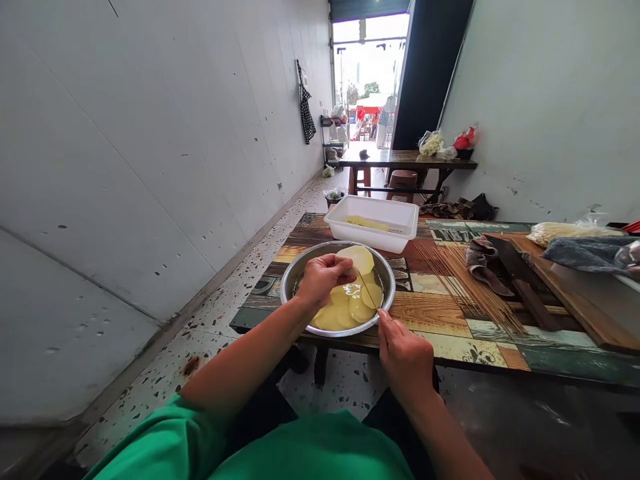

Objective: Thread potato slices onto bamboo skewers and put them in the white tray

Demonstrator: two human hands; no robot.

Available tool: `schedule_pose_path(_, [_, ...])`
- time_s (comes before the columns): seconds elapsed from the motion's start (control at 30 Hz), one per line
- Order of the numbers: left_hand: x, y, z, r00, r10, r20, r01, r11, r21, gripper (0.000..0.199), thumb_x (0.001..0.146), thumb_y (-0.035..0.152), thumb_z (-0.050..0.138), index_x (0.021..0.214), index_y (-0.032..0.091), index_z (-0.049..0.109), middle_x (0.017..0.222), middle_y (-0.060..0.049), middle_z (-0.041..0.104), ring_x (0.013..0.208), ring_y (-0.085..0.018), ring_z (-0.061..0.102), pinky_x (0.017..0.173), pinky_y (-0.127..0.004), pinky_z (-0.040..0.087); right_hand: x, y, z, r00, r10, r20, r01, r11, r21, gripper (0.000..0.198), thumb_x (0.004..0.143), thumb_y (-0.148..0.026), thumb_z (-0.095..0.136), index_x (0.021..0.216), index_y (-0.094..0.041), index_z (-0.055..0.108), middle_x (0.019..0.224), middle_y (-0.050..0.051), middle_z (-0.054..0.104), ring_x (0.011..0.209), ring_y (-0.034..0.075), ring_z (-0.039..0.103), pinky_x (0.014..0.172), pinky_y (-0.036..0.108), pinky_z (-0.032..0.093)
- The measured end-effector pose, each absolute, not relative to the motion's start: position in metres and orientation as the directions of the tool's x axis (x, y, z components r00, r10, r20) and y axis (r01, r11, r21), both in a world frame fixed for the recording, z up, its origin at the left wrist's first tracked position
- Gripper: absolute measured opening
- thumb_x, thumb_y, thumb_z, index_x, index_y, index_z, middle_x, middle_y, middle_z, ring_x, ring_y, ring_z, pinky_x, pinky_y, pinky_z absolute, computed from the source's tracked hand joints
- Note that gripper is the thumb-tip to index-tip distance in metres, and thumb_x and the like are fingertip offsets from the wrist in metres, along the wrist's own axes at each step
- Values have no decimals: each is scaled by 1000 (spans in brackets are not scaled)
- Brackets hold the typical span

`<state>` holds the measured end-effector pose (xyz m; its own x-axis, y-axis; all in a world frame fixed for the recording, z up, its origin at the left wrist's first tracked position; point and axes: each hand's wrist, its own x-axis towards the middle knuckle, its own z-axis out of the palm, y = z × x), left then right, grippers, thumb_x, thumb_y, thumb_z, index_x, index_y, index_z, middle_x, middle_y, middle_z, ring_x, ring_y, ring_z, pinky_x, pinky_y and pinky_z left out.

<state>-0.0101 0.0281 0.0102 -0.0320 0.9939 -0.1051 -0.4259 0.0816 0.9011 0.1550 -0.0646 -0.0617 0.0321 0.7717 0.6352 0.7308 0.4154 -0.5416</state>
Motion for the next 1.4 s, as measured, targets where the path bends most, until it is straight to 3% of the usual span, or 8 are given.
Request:
schedule_pose_path(0.17, [-17,28,17,72,963,-260,-472,263,841,9,72,10,72,69,8,63,66,-6,66,59,-12,63,63,-28,56,162,-58,-62,98,918,384,379,322,-867,27,85,-38,61,95,-17,76,69,6,72,58,18,65,53,27,52])
schedule_pose_path(0.33, [-26,28,25,280,891,-359,-469,453,758,5,75,6,67,76,8,63,71,-8,68,63,-14,66,64,-28,56,169,-52,-62,-138,990,-6,-179,-31,-983,37,77,-48,71,90,-14,74,46,-8,38,34,3,25,32,17,19])
schedule_pose_path(0.43, [-30,29,26,359,850,-384,-441,517,734,6,75,5,68,79,8,64,74,-9,68,66,-16,67,65,-29,56,172,-52,-67,-138,990,-3,-172,-27,-985,37,76,-50,71,89,-15,75,45,-9,36,34,4,23,32,18,19])
schedule_pose_path(0.63, [-30,31,21,340,886,-317,-435,447,782,10,71,8,74,73,7,63,71,-8,67,63,-15,66,64,-28,54,175,-51,-63,158,963,220,84,209,-974,27,67,-42,79,86,-21,78,78,5,69,72,17,61,58,26,49])
schedule_pose_path(0.87, [-27,29,22,344,895,-284,-420,418,806,16,68,14,79,74,7,65,66,-7,67,54,-11,62,57,-24,52,175,-51,-54,-352,918,-181,-380,-317,-869,26,76,-42,74,83,-17,69,47,-11,30,35,1,11,32,15,14])
schedule_pose_path(1.0, [-28,29,20,339,896,-287,-401,413,818,20,65,16,82,72,7,65,66,-7,68,53,-12,63,56,-24,52,171,-52,-58,-255,957,-140,-299,-216,-930,28,76,-42,74,86,-16,70,48,-10,32,39,3,19,35,16,16])
schedule_pose_path(1.17, [-21,24,11,370,898,-237,-363,375,853,27,60,22,85,68,8,64,65,-6,66,52,-11,62,56,-23,51,164,-55,-56,71,988,135,91,128,-988,35,79,-48,68,92,-17,73,60,-1,53,51,11,43,44,23,34])
schedule_pose_path(1.4, [-15,12,10,339,934,-109,-424,255,869,31,63,31,82,85,13,70,82,-5,67,69,-13,63,63,-29,56,164,-57,-51,47,997,61,-18,62,-998,40,75,-52,71,91,-15,73,57,-2,50,47,9,38,41,22,28])
